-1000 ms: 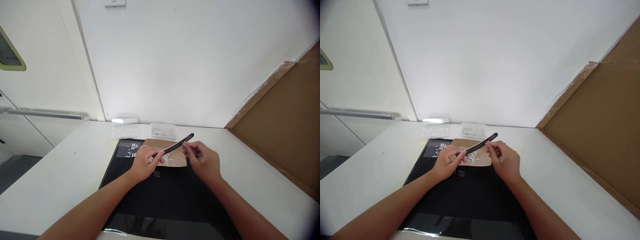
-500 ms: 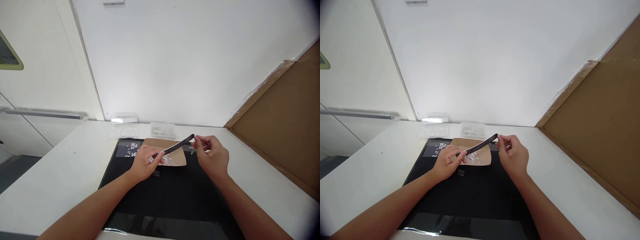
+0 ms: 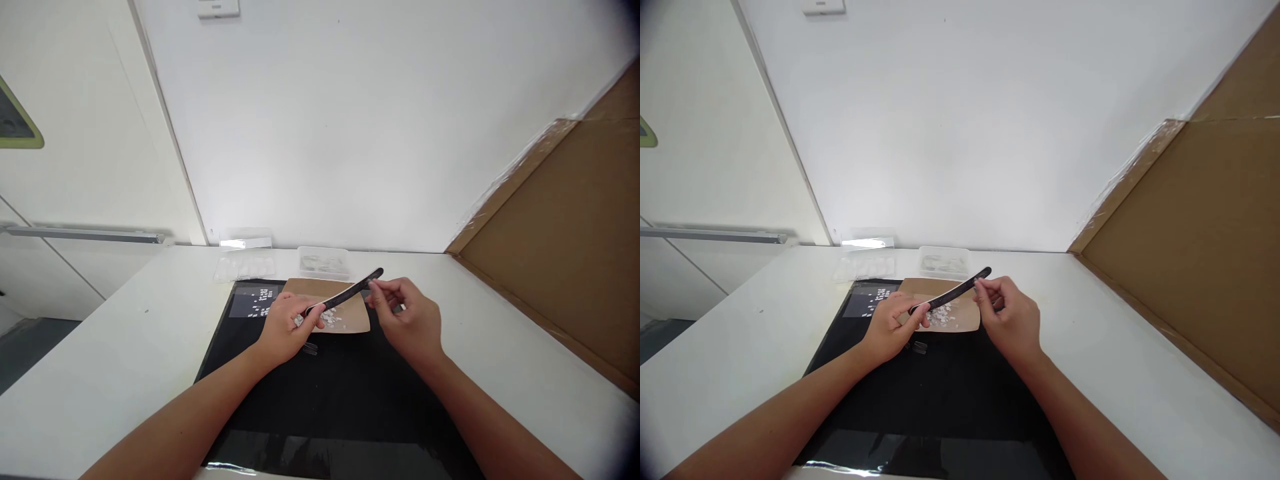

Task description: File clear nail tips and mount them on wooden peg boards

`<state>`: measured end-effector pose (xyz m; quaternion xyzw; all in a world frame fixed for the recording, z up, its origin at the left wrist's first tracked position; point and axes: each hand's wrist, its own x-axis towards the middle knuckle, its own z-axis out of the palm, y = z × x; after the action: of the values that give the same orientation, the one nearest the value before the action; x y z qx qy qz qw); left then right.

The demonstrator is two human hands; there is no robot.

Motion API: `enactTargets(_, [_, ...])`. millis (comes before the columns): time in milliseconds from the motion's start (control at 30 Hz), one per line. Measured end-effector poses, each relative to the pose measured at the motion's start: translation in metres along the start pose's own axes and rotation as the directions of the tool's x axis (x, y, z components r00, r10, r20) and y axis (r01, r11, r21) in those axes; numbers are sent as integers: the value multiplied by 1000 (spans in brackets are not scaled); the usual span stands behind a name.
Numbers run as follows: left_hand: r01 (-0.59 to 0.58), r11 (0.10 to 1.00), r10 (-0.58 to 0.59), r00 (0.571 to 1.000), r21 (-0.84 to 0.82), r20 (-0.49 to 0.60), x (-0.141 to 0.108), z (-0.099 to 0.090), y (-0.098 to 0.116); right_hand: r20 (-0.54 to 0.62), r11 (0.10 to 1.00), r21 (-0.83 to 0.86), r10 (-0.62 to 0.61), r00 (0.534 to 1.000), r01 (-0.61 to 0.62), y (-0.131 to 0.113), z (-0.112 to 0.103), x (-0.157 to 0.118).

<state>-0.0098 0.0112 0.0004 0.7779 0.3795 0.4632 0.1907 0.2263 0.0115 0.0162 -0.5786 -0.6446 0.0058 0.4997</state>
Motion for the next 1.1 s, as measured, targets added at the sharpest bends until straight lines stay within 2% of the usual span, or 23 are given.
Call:
enactTargets(100, [2, 1000, -2, 1000, 4, 1, 0, 1, -2, -22, 998, 22, 60, 998, -59, 11, -1, 8])
enactTargets(167, [4, 1000, -4, 1000, 12, 5, 0, 1, -2, 58, 998, 28, 48, 997, -49, 15, 2, 6])
enactTargets(267, [11, 1000, -11, 1000, 27, 6, 0, 0, -2, 266, 995, 45, -94, 959, 85, 9, 10, -5])
enactTargets(333, [14, 1000, -14, 1000, 23, 12, 1, 0, -2, 337, 978, 112, -204, 919, 176, 0, 13, -14])
enactTargets(367, [13, 1000, -13, 1000, 17, 16, 1, 0, -2, 342, 971, 130, -232, 911, 199, -4, 14, -18])
enactTargets(433, [9, 1000, -10, 1000, 4, 20, 2, -1, -1, 306, 970, 131, -238, 922, 207, -10, 13, -20])
enactTargets(567, [12, 1000, -12, 1000, -6, 7, 2, -1, -2, 160, 995, 66, -79, 984, 69, -2, 8, -10])
enactTargets(633, [12, 1000, -12, 1000, -14, 3, 1, 0, -3, 105, 999, 41, 10, 994, -14, 8, 6, -3])
enactTargets(733, [10, 1000, -10, 1000, -23, 2, 1, 1, -4, 82, 998, 38, 47, 996, -51, 18, 7, 3])
enactTargets(800, [7, 1000, -7, 1000, -18, 1, 1, 1, -4, 118, 998, 48, 28, 993, -34, 16, 9, 0])
enactTargets(867, [0, 1000, 0, 1000, -8, 1, 0, 1, -4, 205, 997, 66, -48, 978, 35, 9, 12, -7])
enactTargets(967, [-16, 1000, 16, 1000, -10, 5, 0, 0, -3, 324, 972, 105, -235, 917, 212, -5, 15, -18])
enactTargets(1033, [-26, 1000, 26, 1000, -12, 7, 0, 0, -3, 319, 962, 108, -272, 908, 250, -11, 14, -21])
enactTargets(1100, [-31, 999, 31, 1000, -8, 5, 0, 0, -3, 259, 974, 92, -225, 939, 208, -11, 12, -19])
